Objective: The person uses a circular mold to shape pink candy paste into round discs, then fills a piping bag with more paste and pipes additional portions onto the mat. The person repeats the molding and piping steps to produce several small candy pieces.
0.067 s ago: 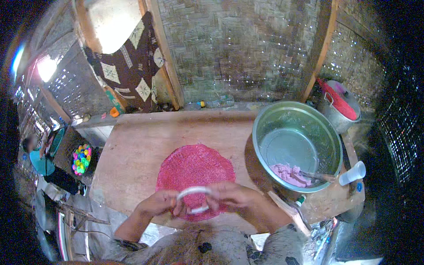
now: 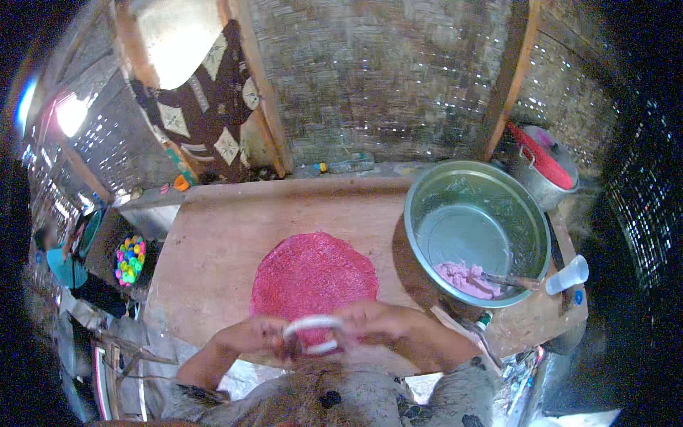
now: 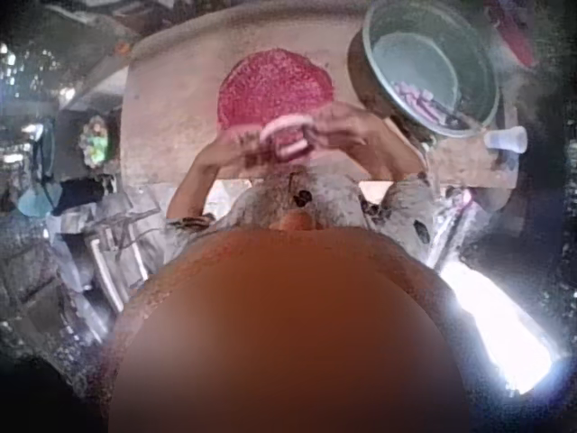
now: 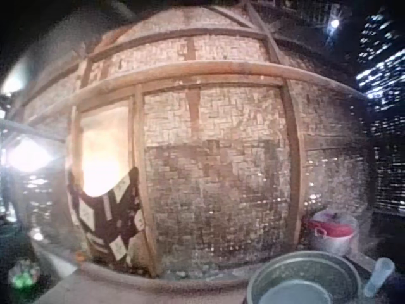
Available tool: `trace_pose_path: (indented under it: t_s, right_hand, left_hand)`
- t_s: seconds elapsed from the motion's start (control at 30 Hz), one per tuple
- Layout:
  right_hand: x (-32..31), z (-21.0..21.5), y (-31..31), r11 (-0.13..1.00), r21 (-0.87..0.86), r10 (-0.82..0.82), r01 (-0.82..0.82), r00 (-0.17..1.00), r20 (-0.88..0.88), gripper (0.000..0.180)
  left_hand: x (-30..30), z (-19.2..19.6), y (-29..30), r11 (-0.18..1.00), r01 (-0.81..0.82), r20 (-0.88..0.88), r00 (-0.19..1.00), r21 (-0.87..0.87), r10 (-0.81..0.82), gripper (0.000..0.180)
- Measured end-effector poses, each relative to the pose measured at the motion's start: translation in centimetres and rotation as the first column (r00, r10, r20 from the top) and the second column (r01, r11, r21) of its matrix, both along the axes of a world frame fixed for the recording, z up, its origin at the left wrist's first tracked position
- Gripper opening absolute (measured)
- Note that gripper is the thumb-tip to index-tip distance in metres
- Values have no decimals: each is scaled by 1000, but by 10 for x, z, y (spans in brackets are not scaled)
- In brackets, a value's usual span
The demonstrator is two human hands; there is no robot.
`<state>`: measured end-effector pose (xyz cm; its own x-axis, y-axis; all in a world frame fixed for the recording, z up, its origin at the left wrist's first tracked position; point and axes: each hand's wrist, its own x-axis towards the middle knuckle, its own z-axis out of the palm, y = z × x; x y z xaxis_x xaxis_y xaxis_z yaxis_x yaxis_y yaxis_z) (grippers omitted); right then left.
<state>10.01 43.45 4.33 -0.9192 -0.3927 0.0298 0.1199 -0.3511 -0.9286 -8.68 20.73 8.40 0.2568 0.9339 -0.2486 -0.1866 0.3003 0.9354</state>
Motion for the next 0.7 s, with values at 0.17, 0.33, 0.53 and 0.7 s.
trace_pose_path:
  t_s: [0.17,0.33,0.53,0.7]
  right_hand:
    - [25,90,-21,850,512,309,-126,906,-290,24]
    - [52,109,-33,640,709,285,296,766,-577,34]
    - [78,115,-51,562,646,173,517,690,-703,18]
    - [91,126,-53,493,707,153,507,750,-644,19]
  left_hand:
    - [7,50,6,730,572,-676,707,374,-208,28]
    - [-5,70,12,444,890,-976,175,102,-127,20]
    - [16,78,15,426,830,-922,385,360,30,20]
    - [14,66,12,397,839,-913,409,372,-7,27]
